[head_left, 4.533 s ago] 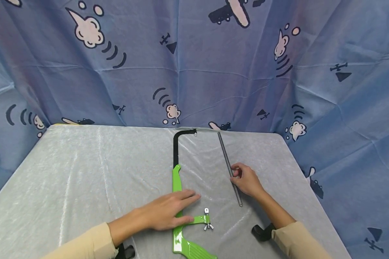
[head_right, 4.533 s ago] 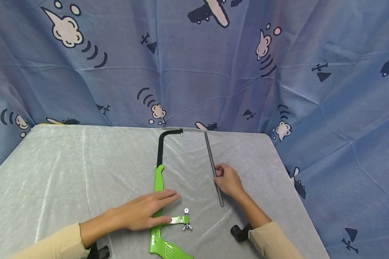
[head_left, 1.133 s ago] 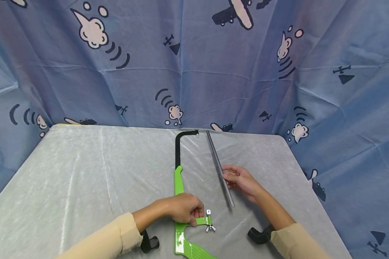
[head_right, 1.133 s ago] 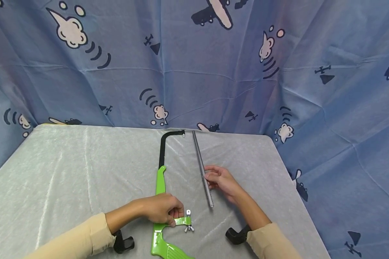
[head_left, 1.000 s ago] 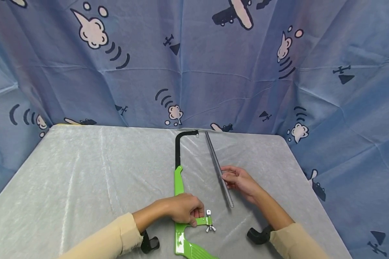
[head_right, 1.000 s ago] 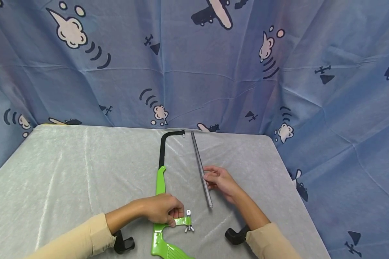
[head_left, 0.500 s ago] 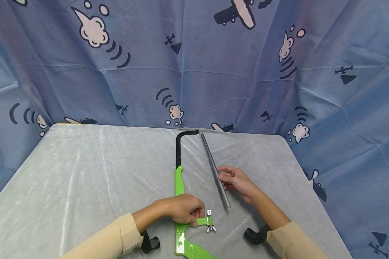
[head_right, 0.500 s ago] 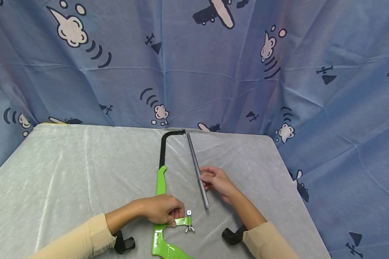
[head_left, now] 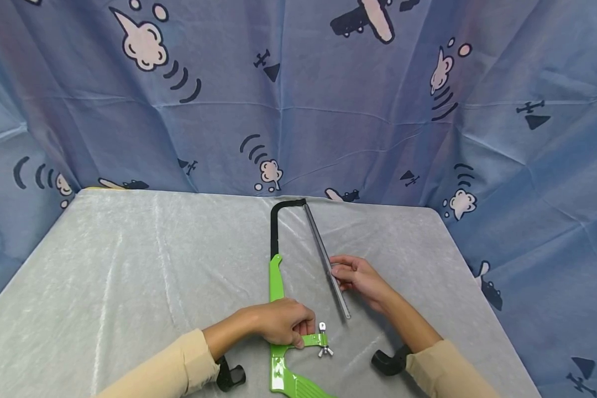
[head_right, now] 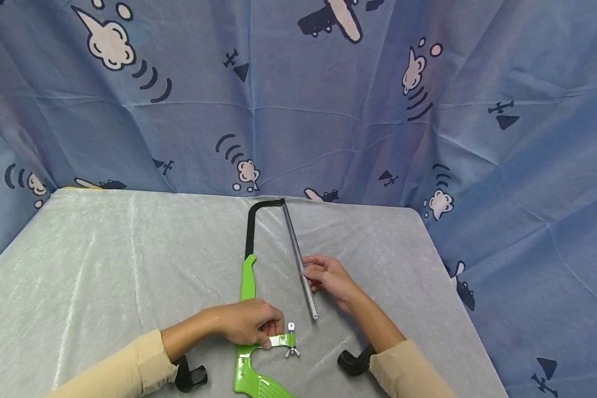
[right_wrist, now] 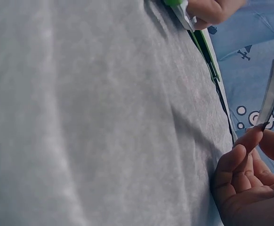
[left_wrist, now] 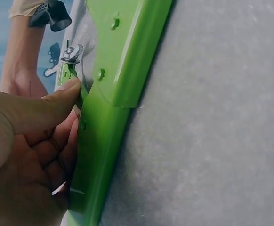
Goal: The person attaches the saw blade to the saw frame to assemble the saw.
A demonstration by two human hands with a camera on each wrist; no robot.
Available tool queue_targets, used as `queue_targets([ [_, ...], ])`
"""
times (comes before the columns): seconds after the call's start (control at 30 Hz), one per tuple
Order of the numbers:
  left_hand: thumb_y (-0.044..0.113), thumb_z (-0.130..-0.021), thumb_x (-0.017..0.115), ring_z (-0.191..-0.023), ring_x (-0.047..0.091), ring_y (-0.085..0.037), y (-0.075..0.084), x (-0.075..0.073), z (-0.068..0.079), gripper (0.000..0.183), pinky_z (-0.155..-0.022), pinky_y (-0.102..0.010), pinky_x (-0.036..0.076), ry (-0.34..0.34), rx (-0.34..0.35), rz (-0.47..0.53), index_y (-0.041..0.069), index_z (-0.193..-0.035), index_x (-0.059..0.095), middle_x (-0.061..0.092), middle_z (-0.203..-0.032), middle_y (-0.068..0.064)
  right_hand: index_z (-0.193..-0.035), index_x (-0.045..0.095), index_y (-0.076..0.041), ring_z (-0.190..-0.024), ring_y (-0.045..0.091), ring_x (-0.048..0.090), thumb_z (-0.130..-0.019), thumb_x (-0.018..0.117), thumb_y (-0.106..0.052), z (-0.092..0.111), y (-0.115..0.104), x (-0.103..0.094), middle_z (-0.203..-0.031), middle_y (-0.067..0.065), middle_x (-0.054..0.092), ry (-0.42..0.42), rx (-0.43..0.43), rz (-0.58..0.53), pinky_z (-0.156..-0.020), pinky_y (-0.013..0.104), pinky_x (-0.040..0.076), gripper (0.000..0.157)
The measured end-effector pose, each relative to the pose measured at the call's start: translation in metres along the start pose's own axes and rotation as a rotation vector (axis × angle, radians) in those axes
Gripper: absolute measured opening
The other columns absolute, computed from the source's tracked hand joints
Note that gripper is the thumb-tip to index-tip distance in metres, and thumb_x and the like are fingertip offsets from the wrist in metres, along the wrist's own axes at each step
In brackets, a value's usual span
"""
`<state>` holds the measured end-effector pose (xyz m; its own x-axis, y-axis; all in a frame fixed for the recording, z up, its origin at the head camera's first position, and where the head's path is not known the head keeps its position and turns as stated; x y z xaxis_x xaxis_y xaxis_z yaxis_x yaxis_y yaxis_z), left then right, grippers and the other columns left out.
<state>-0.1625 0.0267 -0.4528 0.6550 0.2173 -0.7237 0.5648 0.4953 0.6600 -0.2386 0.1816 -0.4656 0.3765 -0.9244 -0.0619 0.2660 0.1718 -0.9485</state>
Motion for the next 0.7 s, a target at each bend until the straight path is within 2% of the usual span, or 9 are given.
queue_targets([
  [0.33,0.014,-0.081,0.079,-0.07,0.05,0.004,-0.0009,0.0011,-0.0002,0.018,-0.071,-0.015,0.039,0.0,0.005,-0.011,0.02,-0.086,0.063,0.054,-0.074,0.016,-0.138,0.041,0.014,-0.071,0.005,0.055,-0.099,0.057,-0.008,-0.0019,0.0012,0.0023,-0.086,-0.005,0.062,0.001,0.017,0.012,-0.065,0.021,0.048,0.047],
  [0.7,0.014,-0.081,0.079,-0.07,0.05,0.002,-0.0007,0.0007,0.0006,0.019,-0.071,-0.016,0.039,-0.005,-0.002,-0.003,0.019,-0.086,0.062,0.054,-0.074,0.014,-0.135,0.043,0.014,-0.063,0.005,0.053,-0.096,0.058,-0.005,-0.0029,0.0018,0.0074,-0.076,-0.004,0.06,0.01,0.023,0.014,-0.058,0.02,0.047,0.046],
])
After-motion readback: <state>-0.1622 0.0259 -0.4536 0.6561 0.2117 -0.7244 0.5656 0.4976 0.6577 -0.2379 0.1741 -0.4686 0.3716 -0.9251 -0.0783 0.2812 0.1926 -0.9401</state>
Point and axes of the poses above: each hand's wrist, its own z-axis away from the middle knuckle, its own x-axis out of the palm, y = z × x, the point moved 7 cm from there along -z, towards the middle knuckle
